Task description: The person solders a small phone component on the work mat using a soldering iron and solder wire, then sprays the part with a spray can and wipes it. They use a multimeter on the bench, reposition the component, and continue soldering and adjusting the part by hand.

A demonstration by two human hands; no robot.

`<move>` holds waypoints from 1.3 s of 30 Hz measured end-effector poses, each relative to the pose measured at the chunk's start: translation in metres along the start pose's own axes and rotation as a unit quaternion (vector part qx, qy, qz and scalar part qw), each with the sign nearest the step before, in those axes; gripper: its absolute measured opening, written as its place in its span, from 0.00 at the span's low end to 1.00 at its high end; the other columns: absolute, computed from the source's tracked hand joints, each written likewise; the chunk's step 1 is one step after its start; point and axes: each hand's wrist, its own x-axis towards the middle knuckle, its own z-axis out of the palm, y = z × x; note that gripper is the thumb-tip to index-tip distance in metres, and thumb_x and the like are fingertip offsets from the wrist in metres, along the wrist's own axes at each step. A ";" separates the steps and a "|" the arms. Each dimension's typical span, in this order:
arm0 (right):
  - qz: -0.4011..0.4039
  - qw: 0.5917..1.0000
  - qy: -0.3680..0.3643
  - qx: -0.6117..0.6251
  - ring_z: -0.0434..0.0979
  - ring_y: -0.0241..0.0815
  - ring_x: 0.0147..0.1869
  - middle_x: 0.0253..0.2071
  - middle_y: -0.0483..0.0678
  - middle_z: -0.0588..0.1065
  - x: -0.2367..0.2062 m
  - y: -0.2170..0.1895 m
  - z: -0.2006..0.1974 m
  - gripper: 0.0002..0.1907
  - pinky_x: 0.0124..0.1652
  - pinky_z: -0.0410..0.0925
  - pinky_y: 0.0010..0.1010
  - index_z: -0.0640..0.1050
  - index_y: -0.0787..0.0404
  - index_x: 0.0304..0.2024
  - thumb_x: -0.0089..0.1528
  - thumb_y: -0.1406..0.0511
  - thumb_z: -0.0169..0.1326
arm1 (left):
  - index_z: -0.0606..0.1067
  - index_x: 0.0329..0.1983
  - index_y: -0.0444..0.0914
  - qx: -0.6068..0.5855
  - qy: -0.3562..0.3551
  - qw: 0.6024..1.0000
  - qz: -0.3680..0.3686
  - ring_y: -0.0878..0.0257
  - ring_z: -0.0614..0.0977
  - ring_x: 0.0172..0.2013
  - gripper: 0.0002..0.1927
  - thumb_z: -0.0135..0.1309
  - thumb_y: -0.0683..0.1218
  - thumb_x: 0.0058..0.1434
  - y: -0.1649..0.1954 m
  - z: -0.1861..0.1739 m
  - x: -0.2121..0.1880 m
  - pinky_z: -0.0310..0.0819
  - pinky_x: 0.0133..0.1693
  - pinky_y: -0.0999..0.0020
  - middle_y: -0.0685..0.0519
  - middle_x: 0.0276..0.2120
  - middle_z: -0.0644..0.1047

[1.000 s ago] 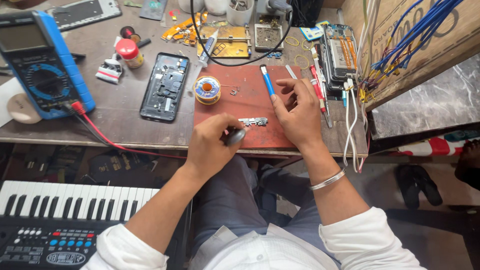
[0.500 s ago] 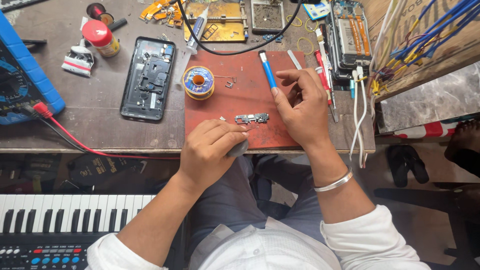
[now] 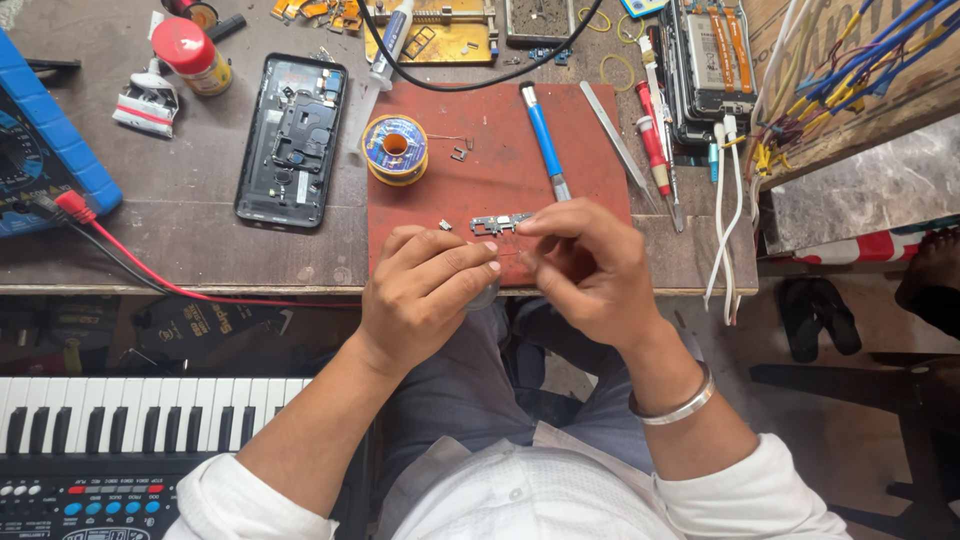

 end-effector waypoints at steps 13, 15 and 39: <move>-0.037 0.999 -0.013 0.000 0.80 0.32 0.42 0.41 0.45 0.78 -0.015 0.000 0.003 0.11 0.39 0.73 0.22 0.79 0.63 0.44 0.62 0.79 0.60 | 0.81 0.38 0.40 -0.008 -0.008 1.000 0.003 0.61 0.81 0.43 0.11 0.60 0.36 0.52 0.013 -0.010 0.000 0.70 0.49 0.62 0.57 0.45 0.83; -0.022 0.999 -0.027 0.028 0.80 0.31 0.42 0.41 0.45 0.78 -0.017 0.001 0.003 0.12 0.40 0.73 0.22 0.79 0.63 0.44 0.62 0.80 0.57 | 0.81 0.39 0.40 -0.014 -0.008 1.000 0.009 0.61 0.81 0.42 0.11 0.61 0.37 0.52 0.017 -0.012 0.001 0.69 0.48 0.63 0.56 0.46 0.83; 0.052 0.980 0.129 0.142 0.71 0.27 0.38 0.37 0.41 0.73 -0.007 0.002 -0.013 0.06 0.40 0.67 0.20 0.72 0.61 0.45 0.67 0.73 0.53 | 0.76 0.35 0.43 -0.041 0.033 0.998 -0.017 0.61 0.82 0.39 0.14 0.64 0.37 0.46 0.037 -0.025 0.004 0.70 0.47 0.62 0.59 0.37 0.82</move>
